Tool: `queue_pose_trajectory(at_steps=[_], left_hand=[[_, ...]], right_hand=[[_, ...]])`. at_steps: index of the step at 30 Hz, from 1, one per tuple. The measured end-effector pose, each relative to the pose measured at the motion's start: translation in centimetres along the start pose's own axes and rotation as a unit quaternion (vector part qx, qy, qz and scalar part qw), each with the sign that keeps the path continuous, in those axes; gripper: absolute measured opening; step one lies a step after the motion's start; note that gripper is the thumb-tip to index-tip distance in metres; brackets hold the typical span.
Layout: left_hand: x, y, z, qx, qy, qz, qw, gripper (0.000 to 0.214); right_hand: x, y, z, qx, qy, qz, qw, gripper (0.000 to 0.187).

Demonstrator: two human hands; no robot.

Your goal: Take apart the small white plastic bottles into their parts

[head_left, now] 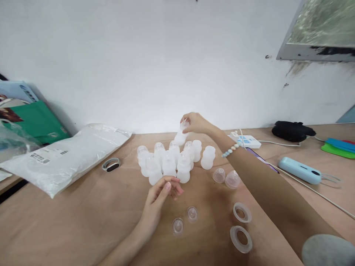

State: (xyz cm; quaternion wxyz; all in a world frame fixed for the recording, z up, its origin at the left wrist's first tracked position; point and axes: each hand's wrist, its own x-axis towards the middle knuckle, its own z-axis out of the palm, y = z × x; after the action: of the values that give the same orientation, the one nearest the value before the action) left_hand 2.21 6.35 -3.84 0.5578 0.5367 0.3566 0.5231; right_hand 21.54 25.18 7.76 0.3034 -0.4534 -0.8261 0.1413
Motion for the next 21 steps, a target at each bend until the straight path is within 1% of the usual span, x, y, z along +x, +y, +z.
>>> queue_pose_trajectory(at_steps=[2,4,5,6,7,9,11,13,14,15,17,19,21], left_hand=[[0.0,0.1,0.0,0.009,0.003,0.014,1.0,0.036],[0.0,0.2,0.0,0.02,0.012,0.031,0.999,0.031],[0.0,0.3,0.1,0.027,0.017,0.039,0.999,0.029],[-0.1,0.3,0.1,0.031,0.021,0.048,0.998,0.028],[-0.2,0.4,0.2,0.034,0.025,0.057,0.997,0.029],[-0.4,0.4,0.3,0.037,0.031,0.079,0.996,0.038],[-0.8,0.3,0.4,0.052,0.031,0.099,0.993,0.054],[-1.0,0.2,0.4,0.096,0.025,0.117,0.988,0.067],[-1.1,0.2,0.4,0.124,0.02,0.128,0.984,0.073],[-1.2,0.2,0.4,0.154,0.014,0.139,0.978,0.076],[-1.2,0.3,0.4,0.218,-0.005,0.157,0.963,0.07],[-1.0,0.5,0.4,0.271,-0.031,0.158,0.949,0.052],[-0.8,0.6,0.5,0.295,-0.041,0.137,0.945,0.037]], right_hand=[[-1.2,0.2,-2.1,0.029,0.095,-0.004,0.995,0.03],[-3.4,0.3,-3.8,0.071,0.185,-0.012,0.98,0.033],[-4.9,0.3,-4.3,0.148,0.249,-0.022,0.957,0.033],[-6.6,0.2,-4.5,0.216,0.278,-0.027,0.936,0.033],[-8.4,0.1,-4.5,0.265,0.286,-0.023,0.921,0.03],[-12.1,-0.2,-3.5,0.337,0.265,0.008,0.904,0.024],[-15.5,-0.5,-1.6,0.396,0.231,0.058,0.887,0.023],[-18.1,-0.8,0.6,0.441,0.176,0.118,0.872,0.03],[-19.0,-0.8,1.7,0.454,0.14,0.137,0.869,0.035],[-19.7,-0.9,2.7,0.464,0.1,0.141,0.869,0.039],[-20.6,-1.1,4.4,0.478,0.059,0.128,0.867,0.04],[-20.9,-1.3,5.5,0.484,0.053,0.107,0.867,0.04],[-21.0,-1.4,5.9,0.48,0.058,0.085,0.872,0.04]])
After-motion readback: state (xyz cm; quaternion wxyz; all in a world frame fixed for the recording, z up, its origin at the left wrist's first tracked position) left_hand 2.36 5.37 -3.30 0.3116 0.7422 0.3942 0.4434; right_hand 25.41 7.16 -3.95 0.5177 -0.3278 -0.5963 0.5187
